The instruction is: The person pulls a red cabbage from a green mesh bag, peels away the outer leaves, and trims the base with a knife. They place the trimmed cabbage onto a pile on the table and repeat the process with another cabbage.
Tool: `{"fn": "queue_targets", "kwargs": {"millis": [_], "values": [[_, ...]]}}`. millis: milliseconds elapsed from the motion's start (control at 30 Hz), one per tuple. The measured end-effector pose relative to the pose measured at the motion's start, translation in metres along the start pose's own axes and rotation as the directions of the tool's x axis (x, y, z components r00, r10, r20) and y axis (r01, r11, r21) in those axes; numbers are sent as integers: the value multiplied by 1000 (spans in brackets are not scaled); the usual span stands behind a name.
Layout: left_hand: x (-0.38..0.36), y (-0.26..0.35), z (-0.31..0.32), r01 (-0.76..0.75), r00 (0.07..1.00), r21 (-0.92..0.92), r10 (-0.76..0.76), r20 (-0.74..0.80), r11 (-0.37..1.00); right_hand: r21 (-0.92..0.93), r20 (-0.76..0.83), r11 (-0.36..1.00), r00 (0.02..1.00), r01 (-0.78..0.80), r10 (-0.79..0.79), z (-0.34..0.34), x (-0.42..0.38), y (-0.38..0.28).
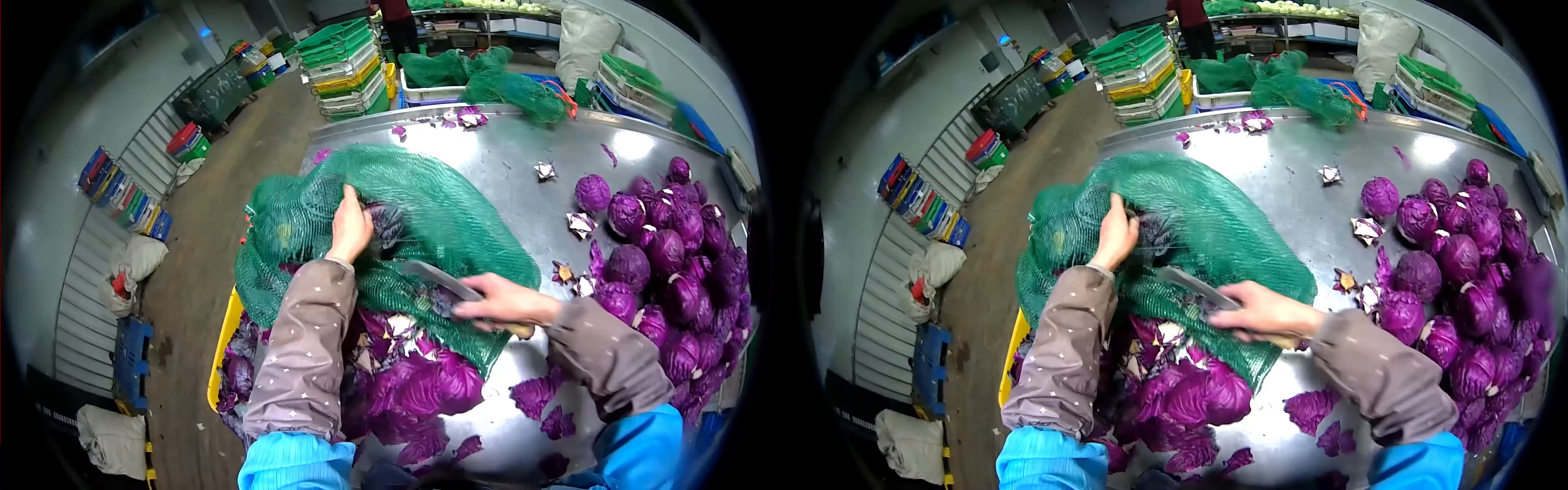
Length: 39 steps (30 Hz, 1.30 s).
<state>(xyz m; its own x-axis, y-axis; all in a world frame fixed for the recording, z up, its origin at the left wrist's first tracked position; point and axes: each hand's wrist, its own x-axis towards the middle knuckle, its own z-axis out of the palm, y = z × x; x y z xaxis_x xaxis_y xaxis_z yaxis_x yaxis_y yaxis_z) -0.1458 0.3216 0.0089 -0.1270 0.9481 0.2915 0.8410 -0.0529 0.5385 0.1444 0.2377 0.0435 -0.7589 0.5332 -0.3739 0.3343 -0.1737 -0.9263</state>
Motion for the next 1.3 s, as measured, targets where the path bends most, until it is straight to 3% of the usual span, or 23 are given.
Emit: {"fn": "queue_targets", "kwargs": {"millis": [33, 100, 133, 167, 233, 300, 367, 400, 433, 467, 500, 600, 633, 700, 767, 900, 967, 1000, 1033, 1100, 1133, 1233, 1300], "values": [[7, -3, 2, 44, 998, -112, -48, -41, 993, 107, 20, 993, 998, 59, -62, 0, 37, 13], [0, 2, 11, -68, 988, -126, 48, -150, 990, 260, -118, 958, 988, 124, -96, -6, 101, 28], [-8, -12, 26, -217, 944, 118, 239, -226, 969, 253, -233, 954, 967, 158, -99, -11, 123, 25], [-20, 1, 16, -130, 989, 162, 139, -46, 978, 243, -345, 952, 933, 189, -98, -18, 143, 22], [-39, 3, 17, -145, 989, 314, 142, 30, 938, 194, -524, 957, 848, 216, -85, -35, 179, 29], [-57, -19, 25, -101, 993, 366, 119, -25, 925, 121, -432, 978, 896, 168, -100, -57, 205, 36], [-55, -30, 31, -101, 992, 366, 120, -29, 925, 235, -288, 972, 955, -2, 72, -71, 222, 35], [-52, -28, 37, -101, 990, 402, 130, -46, 910, 184, -331, 969, 939, 167, -99, -67, 221, 31], [-49, -23, 42, -96, 988, 436, 138, -66, 895, 186, -237, 971, 966, 149, -103, -75, 229, 33], [-44, -19, 47, 3, 999, 448, -20, 34, 894, 327, -240, 930, 967, 166, -88, -68, 226, 28], [-44, -20, 55, -18, 1000, 455, 26, -12, 891, 460, -246, 869, 966, 184, -75, -60, 220, 23], [-47, -15, 59, 91, 996, 323, -85, -34, 942, 433, -361, 865, 928, 254, -92, -52, 228, 59], [-52, -13, 58, 112, 993, 165, -103, -63, 980, 435, -405, 844, 905, 313, -127, -45, 227, 72], [-67, -3, 54, 114, 990, -65, -118, -71, 991, 543, -367, 809, 930, 227, -14, -34, 204, 79], [-88, 17, 41, 128, 992, -76, -125, 33, 989, 561, -395, 816, 911, 136, 120, -30, 174, 81], [-128, 62, -13, -119, 993, -233, 120, -8, 965, 586, -385, 752, 920, 301, -68, -21, 104, 62], [-146, 76, -48, -216, 975, -42, 214, -59, 975, 581, -213, 780, 968, 234, -132, -21, 71, 72], [-159, 84, -59, -74, 997, -219, 66, -44, 973, 580, -184, 784, 973, 223, -140, -13, 53, 68], [-172, 92, -71, 79, 992, -377, -36, 122, 923, 577, -154, 790, 977, 209, -146, -4, 33, 63], [-206, 87, -60, 208, 935, -477, -29, 354, 854, 487, -117, 862, 989, 138, -92, 15, 4, 54], [-229, 94, -56, 117, 950, -363, 2, 312, 924, 351, -98, 934, 995, 60, -27, 25, -10, 52], [-303, 82, -5, 347, 935, -693, -175, 308, 632, 130, 91, 965, 972, -228, 218, 54, -44, 46], [-356, 80, 23, 444, 895, -704, -311, 319, 554, 67, 84, 993, 992, -98, 92, 81, -49, 73]]}}
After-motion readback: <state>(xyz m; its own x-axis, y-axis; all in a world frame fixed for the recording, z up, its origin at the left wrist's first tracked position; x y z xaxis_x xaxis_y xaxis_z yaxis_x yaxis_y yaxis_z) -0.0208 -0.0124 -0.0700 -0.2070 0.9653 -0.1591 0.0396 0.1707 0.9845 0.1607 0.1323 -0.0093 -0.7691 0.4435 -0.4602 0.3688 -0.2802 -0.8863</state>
